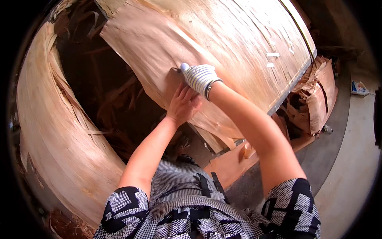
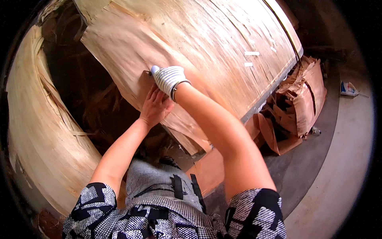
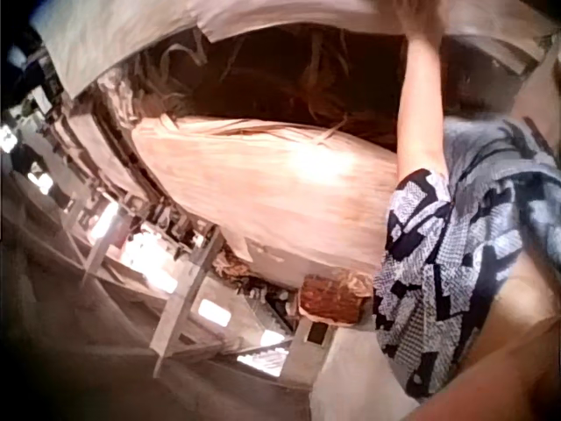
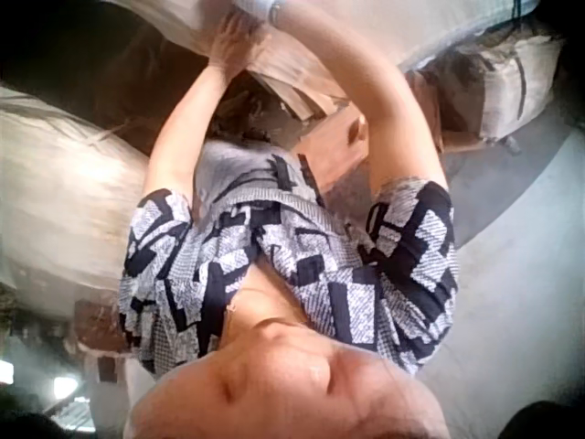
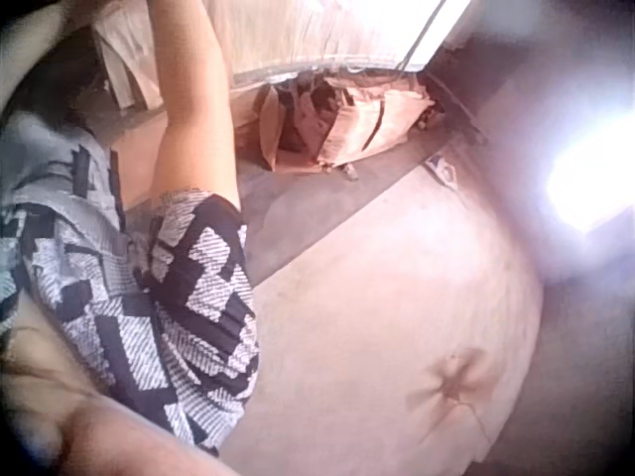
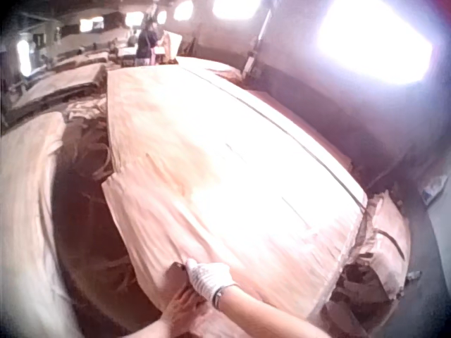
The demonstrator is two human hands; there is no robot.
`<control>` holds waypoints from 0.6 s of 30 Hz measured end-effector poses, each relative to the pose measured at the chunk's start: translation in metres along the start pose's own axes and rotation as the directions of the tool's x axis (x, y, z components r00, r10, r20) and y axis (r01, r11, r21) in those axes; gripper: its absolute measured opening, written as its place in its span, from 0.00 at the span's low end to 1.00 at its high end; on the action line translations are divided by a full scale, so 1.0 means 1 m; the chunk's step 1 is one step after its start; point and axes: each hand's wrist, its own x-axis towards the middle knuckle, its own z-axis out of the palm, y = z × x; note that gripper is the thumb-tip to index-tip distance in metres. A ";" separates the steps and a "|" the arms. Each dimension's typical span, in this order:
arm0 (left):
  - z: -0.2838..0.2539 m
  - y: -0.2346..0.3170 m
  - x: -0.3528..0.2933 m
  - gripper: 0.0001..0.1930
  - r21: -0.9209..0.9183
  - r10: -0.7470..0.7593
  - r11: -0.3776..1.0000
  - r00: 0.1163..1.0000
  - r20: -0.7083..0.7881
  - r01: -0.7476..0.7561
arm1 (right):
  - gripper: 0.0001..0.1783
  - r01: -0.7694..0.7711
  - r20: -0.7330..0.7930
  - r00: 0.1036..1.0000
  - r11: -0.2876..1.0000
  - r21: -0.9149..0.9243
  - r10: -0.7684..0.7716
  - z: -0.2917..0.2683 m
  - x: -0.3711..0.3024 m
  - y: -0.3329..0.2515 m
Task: The person repairs cracks and defects in wood veneer sheets by applying small strips of tape to the surface and using a small knife to trim away excess material.
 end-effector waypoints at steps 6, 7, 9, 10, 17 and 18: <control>0.001 -0.006 -0.007 0.26 0.216 0.031 0.975 0.997 0.077 -0.047 | 0.07 -0.220 -0.052 0.975 0.972 -0.076 0.217 0.047 -0.116 0.040; 0.001 -0.004 -0.007 0.27 0.218 0.031 0.975 0.997 0.077 -0.047 | 0.08 -0.290 -0.013 0.957 0.952 -0.092 0.290 0.064 -0.150 0.046; -0.002 -0.003 -0.006 0.28 0.219 0.017 0.975 0.995 0.094 -0.037 | 0.07 -0.473 0.011 0.880 0.879 -0.066 0.475 0.094 -0.220 0.049; -0.002 -0.001 -0.005 0.29 0.214 0.023 0.976 0.995 0.093 -0.043 | 0.08 -0.476 -0.008 0.879 0.878 0.046 0.477 0.123 -0.258 0.056; -0.005 0.003 -0.006 0.28 0.169 0.010 0.985 0.995 0.102 -0.028 | 0.18 -0.533 -0.145 0.794 0.792 0.298 0.590 0.126 -0.299 0.060; -0.006 -0.001 -0.005 0.28 0.186 0.003 0.982 0.995 0.103 -0.022 | 0.17 -0.464 -0.301 0.760 0.806 0.369 0.576 0.124 -0.305 0.069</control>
